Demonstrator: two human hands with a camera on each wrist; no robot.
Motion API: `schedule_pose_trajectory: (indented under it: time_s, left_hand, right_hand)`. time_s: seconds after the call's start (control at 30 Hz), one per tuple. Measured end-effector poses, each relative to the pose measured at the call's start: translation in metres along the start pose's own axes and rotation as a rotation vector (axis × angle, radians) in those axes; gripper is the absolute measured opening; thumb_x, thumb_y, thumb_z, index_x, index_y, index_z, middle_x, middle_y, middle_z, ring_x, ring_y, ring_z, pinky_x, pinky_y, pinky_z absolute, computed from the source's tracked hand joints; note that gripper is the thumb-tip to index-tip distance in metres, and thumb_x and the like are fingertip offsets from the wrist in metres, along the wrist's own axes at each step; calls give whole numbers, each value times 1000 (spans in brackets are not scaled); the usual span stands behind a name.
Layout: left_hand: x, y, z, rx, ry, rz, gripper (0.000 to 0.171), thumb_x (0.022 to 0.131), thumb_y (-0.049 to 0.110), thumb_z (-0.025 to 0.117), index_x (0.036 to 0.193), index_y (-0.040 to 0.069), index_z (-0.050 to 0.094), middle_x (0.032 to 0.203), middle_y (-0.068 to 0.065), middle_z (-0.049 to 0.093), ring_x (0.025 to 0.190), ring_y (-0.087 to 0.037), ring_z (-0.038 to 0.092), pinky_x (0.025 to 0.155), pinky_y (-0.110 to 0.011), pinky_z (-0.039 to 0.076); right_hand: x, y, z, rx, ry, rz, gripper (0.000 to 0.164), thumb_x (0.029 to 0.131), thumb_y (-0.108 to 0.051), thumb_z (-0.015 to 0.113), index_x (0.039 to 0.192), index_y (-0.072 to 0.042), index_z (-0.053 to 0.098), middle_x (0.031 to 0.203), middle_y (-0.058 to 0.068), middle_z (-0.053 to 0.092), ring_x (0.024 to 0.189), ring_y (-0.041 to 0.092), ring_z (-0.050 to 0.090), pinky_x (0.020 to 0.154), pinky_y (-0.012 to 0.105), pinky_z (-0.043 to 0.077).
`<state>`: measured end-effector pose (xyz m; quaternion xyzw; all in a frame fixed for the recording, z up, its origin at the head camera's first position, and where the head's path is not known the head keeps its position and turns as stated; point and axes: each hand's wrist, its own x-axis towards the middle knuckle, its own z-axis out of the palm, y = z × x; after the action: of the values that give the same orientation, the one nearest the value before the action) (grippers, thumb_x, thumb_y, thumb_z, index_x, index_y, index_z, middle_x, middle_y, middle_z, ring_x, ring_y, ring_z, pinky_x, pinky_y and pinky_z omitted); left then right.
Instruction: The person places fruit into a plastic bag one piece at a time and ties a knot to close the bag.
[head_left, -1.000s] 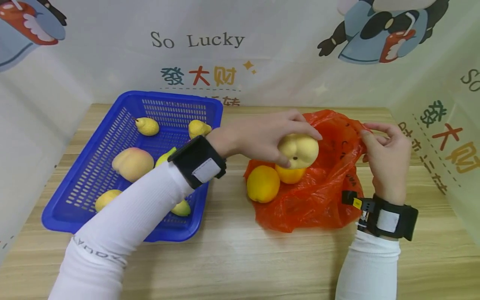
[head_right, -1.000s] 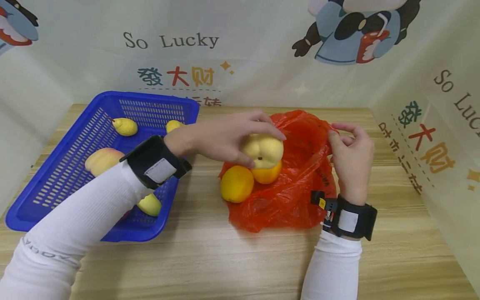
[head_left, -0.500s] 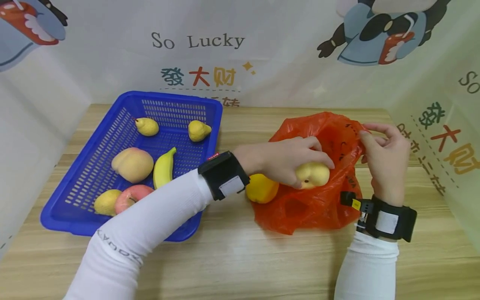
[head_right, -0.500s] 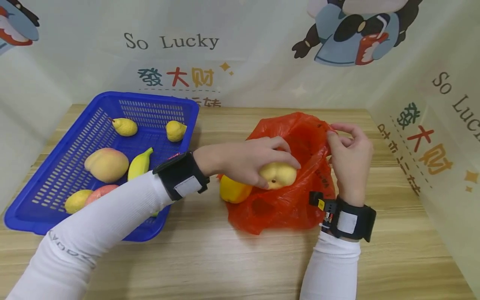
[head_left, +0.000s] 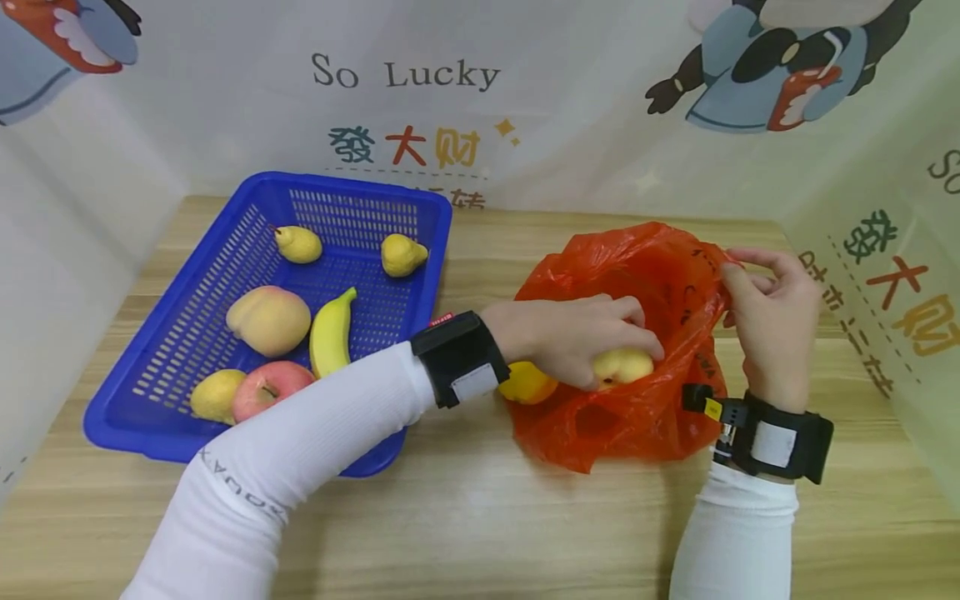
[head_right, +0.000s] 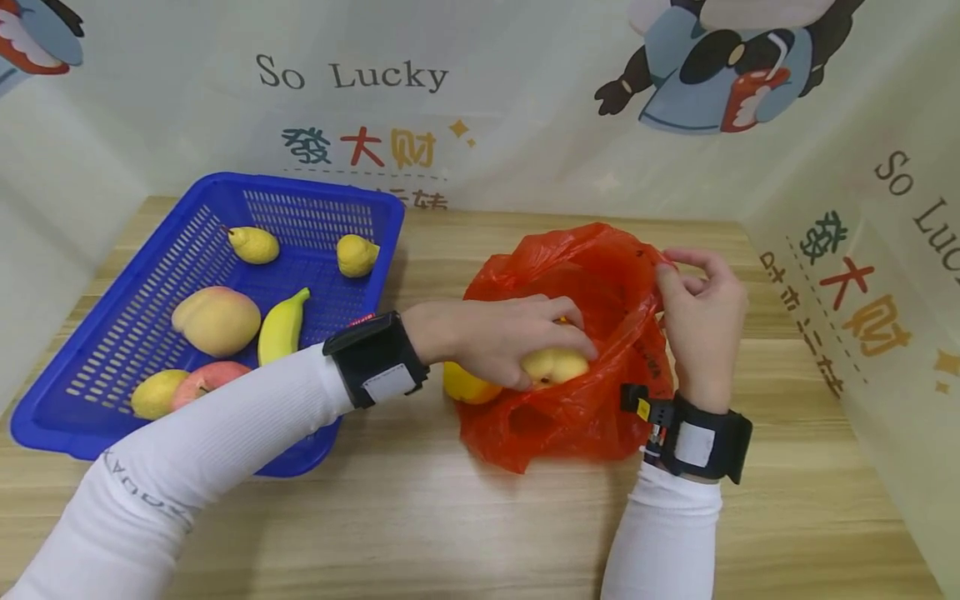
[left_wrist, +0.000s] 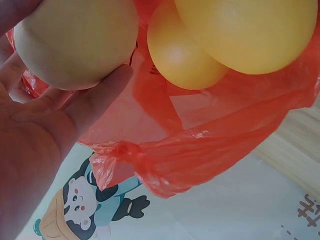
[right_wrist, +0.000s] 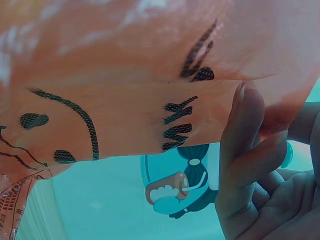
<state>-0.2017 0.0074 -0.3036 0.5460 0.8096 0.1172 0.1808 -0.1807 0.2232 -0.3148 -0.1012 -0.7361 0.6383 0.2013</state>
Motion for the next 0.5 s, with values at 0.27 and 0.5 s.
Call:
schedule_pose_trajectory:
  time_s: [0.27, 0.5]
  left_hand:
    - [6, 4, 4, 44, -48, -8, 54, 91, 11, 65, 141, 25, 48, 139, -3, 42, 120, -18, 41, 99, -26, 38]
    - [18, 3, 20, 66, -139, -9, 56, 92, 9, 64, 143, 24, 45, 143, 2, 41, 125, -14, 42, 109, -26, 36]
  right_hand:
    - [-2, -2, 2, -22, 4, -1, 10, 91, -9, 64, 101, -13, 66, 62, -9, 68, 45, 5, 54, 42, 16, 40]
    - [-3, -4, 1, 32, -3, 46, 11, 91, -8, 65, 101, -12, 66, 62, -6, 69, 45, 7, 53, 42, 17, 40]
